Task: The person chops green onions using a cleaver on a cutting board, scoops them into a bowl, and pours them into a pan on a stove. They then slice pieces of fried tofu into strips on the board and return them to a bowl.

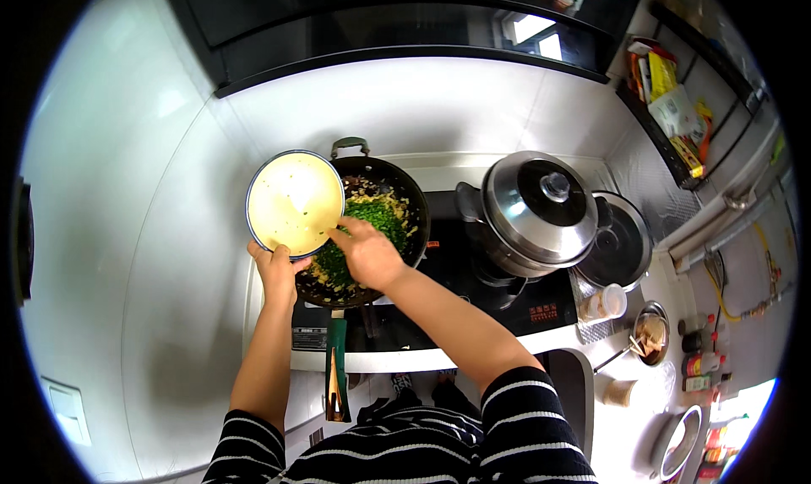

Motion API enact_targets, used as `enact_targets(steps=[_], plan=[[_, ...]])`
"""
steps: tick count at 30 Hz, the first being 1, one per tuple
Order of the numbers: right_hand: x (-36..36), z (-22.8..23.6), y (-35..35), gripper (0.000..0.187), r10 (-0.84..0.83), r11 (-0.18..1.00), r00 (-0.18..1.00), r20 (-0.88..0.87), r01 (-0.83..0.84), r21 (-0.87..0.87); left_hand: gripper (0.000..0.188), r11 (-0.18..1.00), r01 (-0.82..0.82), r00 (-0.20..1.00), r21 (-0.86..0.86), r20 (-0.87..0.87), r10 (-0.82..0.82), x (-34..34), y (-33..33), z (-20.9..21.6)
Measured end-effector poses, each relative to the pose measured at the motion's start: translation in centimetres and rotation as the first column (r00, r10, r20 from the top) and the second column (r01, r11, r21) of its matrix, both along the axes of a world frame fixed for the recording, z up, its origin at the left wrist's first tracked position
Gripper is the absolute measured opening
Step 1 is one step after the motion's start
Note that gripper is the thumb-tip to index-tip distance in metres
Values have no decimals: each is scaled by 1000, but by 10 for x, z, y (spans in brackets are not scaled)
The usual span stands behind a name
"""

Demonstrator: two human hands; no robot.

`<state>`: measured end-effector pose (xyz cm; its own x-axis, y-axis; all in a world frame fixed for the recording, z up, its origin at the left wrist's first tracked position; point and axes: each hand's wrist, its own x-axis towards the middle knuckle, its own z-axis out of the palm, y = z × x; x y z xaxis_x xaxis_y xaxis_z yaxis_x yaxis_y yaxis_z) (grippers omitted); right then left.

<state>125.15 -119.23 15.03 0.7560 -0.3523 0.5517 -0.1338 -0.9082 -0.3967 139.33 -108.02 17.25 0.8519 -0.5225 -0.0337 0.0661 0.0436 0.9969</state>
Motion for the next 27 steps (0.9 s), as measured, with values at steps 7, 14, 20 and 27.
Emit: enact_targets(steps=[7, 14, 20, 27], plan=[[-9, -6, 8, 60, -133, 918, 949, -286, 9, -397, 41, 989, 24, 871, -148, -483, -93, 10, 5, 7], [-2, 12, -4, 54, -174, 956, 983, 62, 184, -229, 33, 980, -20, 795, -199, -598, -105, 4, 16, 21], [-13, 2, 4, 41, -206, 977, 914, -350, 210, -25, 29, 966, -55, 796, -252, -595, -110, 1, 16, 26], [-28, 31, 25, 67, -167, 983, 968, 189, 177, -40, 29, 950, -32, 741, -310, -645, -185, -10, 17, 17]])
